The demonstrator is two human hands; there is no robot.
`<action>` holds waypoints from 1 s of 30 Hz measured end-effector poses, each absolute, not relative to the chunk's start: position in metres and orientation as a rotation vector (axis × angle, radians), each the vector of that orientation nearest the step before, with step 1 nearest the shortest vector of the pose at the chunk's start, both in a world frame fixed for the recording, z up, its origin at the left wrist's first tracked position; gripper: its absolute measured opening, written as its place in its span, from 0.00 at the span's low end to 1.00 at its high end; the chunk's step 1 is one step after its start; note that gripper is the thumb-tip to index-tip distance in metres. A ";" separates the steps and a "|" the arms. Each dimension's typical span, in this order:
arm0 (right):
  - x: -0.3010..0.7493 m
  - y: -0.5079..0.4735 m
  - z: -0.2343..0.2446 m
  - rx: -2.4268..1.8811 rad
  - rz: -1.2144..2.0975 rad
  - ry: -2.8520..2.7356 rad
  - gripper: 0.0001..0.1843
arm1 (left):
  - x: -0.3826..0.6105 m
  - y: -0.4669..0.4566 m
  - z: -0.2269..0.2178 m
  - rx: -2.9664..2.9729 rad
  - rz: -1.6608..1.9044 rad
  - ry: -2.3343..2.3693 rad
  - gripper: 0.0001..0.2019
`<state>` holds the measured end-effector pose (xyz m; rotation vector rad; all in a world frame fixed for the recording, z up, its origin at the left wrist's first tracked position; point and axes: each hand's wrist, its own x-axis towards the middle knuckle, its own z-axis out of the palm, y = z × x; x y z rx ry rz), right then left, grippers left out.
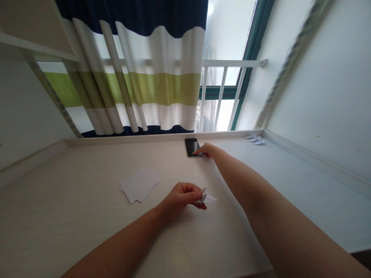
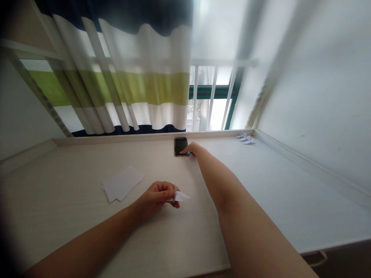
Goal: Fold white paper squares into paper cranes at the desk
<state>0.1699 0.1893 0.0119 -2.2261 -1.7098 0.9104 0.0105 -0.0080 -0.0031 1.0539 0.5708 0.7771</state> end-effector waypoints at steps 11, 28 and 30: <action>0.162 0.192 0.021 -2.444 1.092 -1.612 0.16 | 0.008 -0.008 -0.002 1.000 0.802 0.526 0.09; 0.174 0.196 0.012 -2.342 1.049 -1.560 0.27 | 0.006 0.000 -0.005 0.977 0.888 0.573 0.09; 0.176 0.198 0.010 -2.313 1.043 -1.549 0.28 | 0.006 -0.001 -0.005 0.978 0.886 0.571 0.09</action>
